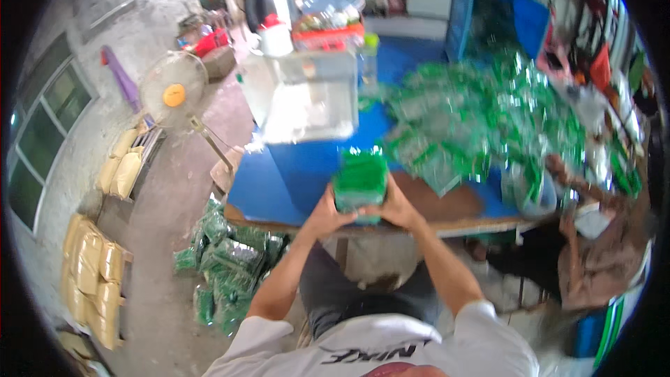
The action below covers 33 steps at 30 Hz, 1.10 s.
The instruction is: The person counts and sorts small green plastic bags by hand, then places them into a larger clear plastic bag.
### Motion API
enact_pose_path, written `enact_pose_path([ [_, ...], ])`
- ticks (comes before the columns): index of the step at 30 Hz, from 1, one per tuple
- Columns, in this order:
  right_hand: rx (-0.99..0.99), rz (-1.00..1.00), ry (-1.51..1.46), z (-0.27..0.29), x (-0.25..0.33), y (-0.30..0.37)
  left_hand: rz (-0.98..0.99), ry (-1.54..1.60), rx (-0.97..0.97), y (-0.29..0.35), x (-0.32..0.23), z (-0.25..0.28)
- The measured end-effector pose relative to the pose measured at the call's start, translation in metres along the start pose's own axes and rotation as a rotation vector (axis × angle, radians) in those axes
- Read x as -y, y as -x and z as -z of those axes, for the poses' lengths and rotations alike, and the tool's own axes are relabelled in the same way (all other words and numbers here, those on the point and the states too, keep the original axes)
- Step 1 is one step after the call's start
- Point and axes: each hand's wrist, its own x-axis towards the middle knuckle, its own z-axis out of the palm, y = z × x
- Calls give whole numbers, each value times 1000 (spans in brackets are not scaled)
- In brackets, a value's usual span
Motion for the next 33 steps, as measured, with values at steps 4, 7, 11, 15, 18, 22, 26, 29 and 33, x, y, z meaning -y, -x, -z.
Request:
enact_pose_path([
  [4, 2, -174, 93, 0, 25, -4, -33, 39, 39, -7, -11, 12],
  [7, -60, -71, 213, -8, 26, 7, 47, 399, 28, -7, -5, -1],
  [11, -11, -183, 201, -8, 37, -4, 73, 428, -122, -10, -17, -9],
  [15, -120, 42, 235, -15, 32, -1, 59, 396, -99, -15, -15, -5],
  [18, -130, -33, 156, -11, 9, -2, -30, 405, 33, -21, -5, -17],
  [22, -177, -125, 141, -11, 2, -2, -27, 379, -405, -10, 12, -32],
  [26, -345, -170, -386, -28, 29, -8, 158, 974, -389, 8, -11, -58],
  [29, -292, -323, -486, -36, 50, -4, 68, 1071, -264, 1, -16, -50],
  [33, -237, -130, -394, 15, 14, 6, -33, 658, -32, -3, -18, -17],
])
